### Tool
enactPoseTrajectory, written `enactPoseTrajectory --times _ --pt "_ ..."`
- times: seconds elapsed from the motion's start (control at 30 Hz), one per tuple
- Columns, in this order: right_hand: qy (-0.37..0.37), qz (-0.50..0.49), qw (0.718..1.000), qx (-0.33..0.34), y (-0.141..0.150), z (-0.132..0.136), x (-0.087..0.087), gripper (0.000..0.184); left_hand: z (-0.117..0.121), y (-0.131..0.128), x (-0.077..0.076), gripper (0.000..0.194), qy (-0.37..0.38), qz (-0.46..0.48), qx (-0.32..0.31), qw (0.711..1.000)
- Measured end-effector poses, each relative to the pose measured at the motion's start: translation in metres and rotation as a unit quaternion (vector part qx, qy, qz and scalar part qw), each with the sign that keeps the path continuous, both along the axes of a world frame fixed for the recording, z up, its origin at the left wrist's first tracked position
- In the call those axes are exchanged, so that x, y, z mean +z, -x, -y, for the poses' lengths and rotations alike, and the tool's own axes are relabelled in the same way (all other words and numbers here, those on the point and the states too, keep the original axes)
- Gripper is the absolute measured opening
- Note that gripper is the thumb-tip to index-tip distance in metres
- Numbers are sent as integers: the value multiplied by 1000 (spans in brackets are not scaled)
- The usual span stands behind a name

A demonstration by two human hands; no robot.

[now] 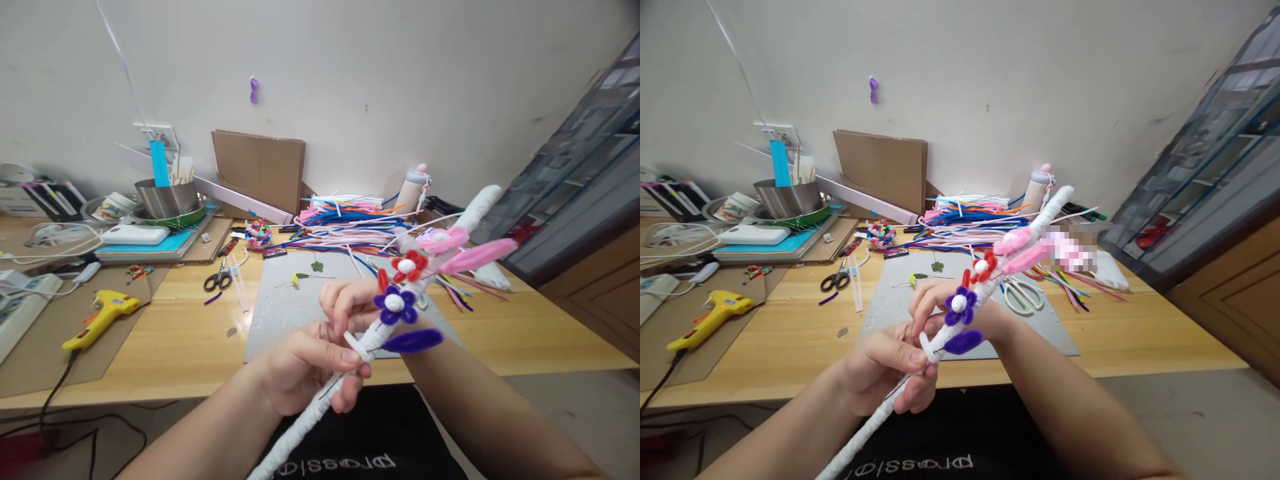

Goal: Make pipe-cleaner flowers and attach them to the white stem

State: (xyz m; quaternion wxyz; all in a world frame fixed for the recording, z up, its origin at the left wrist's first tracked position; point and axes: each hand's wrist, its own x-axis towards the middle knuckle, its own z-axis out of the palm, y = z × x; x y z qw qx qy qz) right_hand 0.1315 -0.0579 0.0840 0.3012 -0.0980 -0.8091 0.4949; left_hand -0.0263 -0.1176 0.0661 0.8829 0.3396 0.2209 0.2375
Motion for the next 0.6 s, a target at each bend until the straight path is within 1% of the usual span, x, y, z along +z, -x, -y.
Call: enactPoseTrajectory --times 0.1,0.17,0.27,0.33,0.4,0.47,0.6 --pt "-32 6 999 14 1 1 4 16 1 -3 -3 9 6 -4 -6 1000" --pt "-47 11 999 22 3 1 4 16 2 -5 -5 10 13 1 -1 1000" --pt "-66 -12 997 28 4 0 -2 19 3 -5 -5 12 23 7 3 1000" --pt "-70 -24 997 17 3 -1 -7 20 3 -3 -5 12 24 8 8 1000" --pt "-60 -32 998 -14 2 -1 -12 18 4 -1 -3 12 18 1 23 1000" --pt "-39 -37 996 -64 1 3 -17 15 3 1 -2 13 7 -17 43 999" --pt "33 -40 985 -165 0 12 -29 10 0 6 -5 15 -23 -78 92 992"
